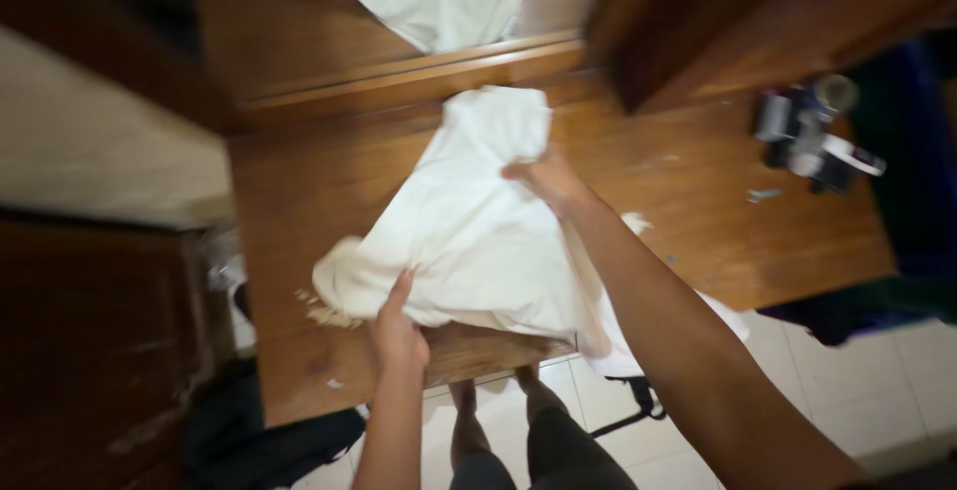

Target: The person folds a white shirt and a pair of beige trousers on a wooden desk. They smooth and fold each garment by hand, then place the folded items on a nearby bed.

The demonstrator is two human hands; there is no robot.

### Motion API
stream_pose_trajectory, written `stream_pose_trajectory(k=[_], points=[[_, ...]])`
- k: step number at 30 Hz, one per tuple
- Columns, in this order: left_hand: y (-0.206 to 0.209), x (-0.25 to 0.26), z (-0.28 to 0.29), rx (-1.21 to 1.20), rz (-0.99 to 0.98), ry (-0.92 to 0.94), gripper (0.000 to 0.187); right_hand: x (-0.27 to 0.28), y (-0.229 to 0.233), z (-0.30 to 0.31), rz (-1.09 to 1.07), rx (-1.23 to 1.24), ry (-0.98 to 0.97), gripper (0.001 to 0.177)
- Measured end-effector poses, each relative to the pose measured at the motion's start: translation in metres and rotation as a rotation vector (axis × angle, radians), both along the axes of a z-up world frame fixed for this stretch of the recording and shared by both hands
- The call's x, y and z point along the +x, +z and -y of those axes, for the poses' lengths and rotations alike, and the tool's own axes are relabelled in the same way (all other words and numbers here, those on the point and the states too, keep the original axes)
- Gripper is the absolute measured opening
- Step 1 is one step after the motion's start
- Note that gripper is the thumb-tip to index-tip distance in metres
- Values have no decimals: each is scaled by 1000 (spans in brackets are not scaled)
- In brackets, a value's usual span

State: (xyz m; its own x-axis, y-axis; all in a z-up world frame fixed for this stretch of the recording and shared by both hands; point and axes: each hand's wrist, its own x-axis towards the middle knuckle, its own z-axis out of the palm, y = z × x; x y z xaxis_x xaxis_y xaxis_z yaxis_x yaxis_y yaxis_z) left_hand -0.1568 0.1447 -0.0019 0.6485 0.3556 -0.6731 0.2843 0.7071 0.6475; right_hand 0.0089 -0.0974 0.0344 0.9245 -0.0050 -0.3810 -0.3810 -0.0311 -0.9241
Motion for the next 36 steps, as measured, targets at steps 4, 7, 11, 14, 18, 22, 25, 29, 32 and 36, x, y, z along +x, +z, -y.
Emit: stream_pose_trajectory(k=[4, 7, 11, 14, 18, 22, 25, 29, 32, 36], points=[[17, -54, -27, 135, -182, 150, 53, 29, 0, -103, 29, -114, 314, 47], [36, -79, -32, 150, -499, -270, 41, 27, -2, -154, 114, -249, 404, 55], [63, -78, -31, 940, -537, -835, 53, -8, -16, -145, 459, -401, 249, 71], [72, -55, -31, 1280, -292, -656, 42, -74, -25, -64, 651, -739, 107, 69], [58, 2, -54, 1735, -10, -615, 40, -175, -20, 71, 176, -890, -187, 62], [41, 41, -70, 1700, -359, -1039, 97, -257, -30, 121, -100, -1074, -352, 110], [30, 44, -74, 1720, -354, -1104, 104, -282, -46, 121, -152, -1066, -245, 114], [23, 43, -76, 1756, -307, -1072, 103, -294, -58, 92, -198, -787, -296, 100], [20, 43, -76, 1753, -306, -1084, 103, -292, -53, 97, -261, -637, -261, 68], [20, 41, -82, 1723, -302, -1108, 104, -276, -34, 139, -426, -710, -31, 44]])
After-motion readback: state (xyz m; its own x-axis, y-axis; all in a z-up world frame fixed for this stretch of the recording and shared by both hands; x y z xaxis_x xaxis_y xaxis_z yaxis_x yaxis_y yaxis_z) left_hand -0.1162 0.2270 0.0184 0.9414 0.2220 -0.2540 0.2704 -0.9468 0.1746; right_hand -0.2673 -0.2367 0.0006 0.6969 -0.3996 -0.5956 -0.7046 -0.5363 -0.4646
